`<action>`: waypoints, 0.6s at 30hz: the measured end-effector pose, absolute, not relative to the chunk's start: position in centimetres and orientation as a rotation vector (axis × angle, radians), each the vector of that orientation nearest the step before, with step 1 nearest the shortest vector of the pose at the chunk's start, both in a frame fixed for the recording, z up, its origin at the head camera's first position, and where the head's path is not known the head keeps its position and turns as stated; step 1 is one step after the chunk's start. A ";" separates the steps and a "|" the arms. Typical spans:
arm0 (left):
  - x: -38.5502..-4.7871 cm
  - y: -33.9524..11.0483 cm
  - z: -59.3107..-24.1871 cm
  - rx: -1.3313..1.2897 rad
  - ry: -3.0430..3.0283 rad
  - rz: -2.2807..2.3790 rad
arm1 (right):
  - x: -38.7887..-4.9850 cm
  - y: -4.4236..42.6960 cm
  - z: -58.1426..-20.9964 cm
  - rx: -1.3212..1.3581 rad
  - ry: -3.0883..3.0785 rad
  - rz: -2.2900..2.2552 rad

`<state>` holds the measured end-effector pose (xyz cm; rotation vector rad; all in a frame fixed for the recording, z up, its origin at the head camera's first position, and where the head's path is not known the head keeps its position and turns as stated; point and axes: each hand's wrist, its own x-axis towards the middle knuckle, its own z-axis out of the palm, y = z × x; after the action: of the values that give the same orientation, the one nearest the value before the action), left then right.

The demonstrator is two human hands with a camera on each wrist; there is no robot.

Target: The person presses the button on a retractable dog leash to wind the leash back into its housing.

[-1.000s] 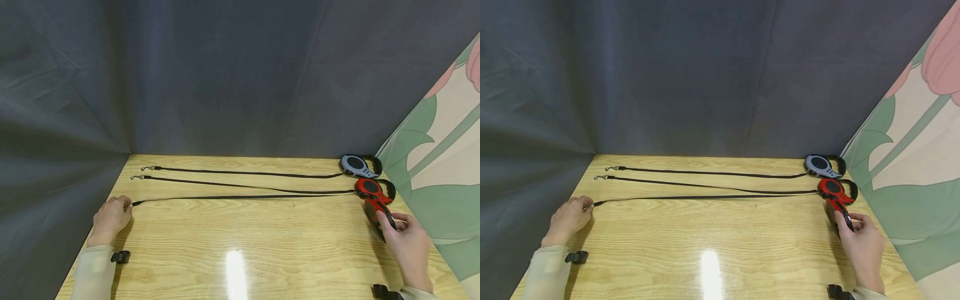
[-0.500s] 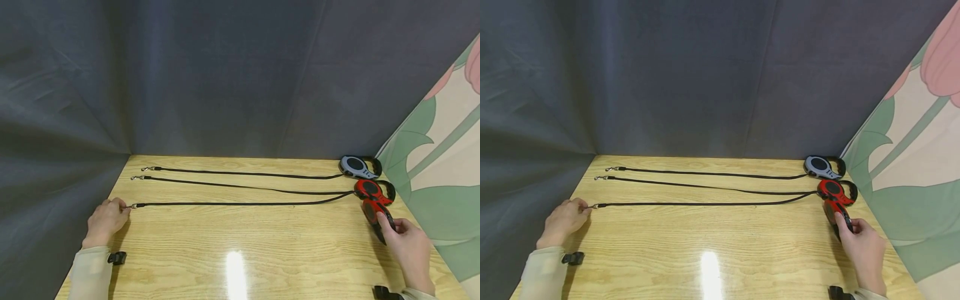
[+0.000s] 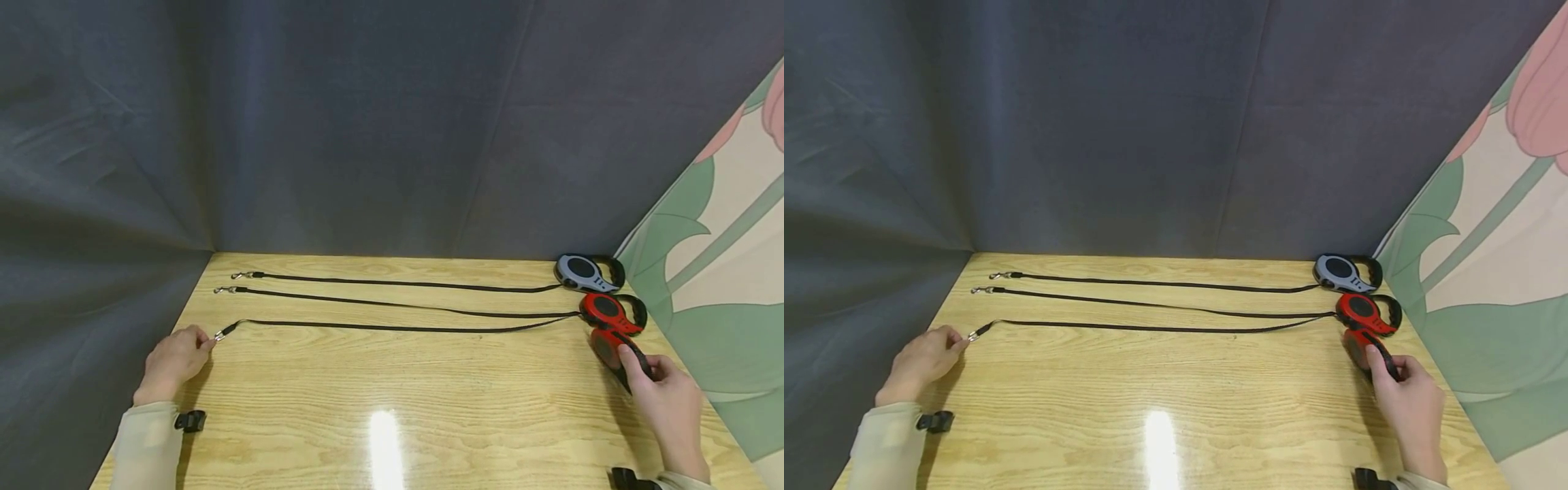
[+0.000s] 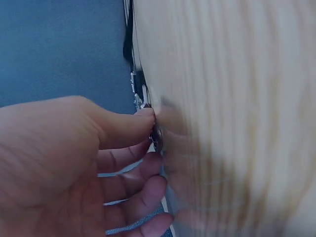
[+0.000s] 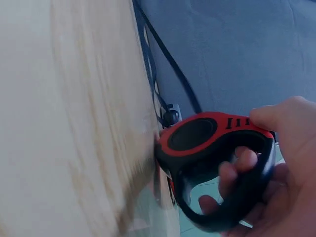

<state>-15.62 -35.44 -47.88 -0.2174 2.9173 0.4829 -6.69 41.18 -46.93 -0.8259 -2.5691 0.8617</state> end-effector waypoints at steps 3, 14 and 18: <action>-15.7 -35.5 -47.8 -0.207 2.862 0.483 | -6.7 41.2 -46.8 -0.854 -2.559 0.879; -15.5 -35.2 -47.5 -0.187 2.891 0.564 | -6.6 41.2 -46.7 -0.827 -2.558 0.918; -15.5 -35.1 -47.4 -0.172 2.894 0.595 | -6.6 41.1 -46.7 -0.833 -2.524 0.945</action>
<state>-15.51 -35.08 -47.45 -0.1723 2.8944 0.5950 -6.61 41.12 -46.71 -0.8332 -2.5244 0.9452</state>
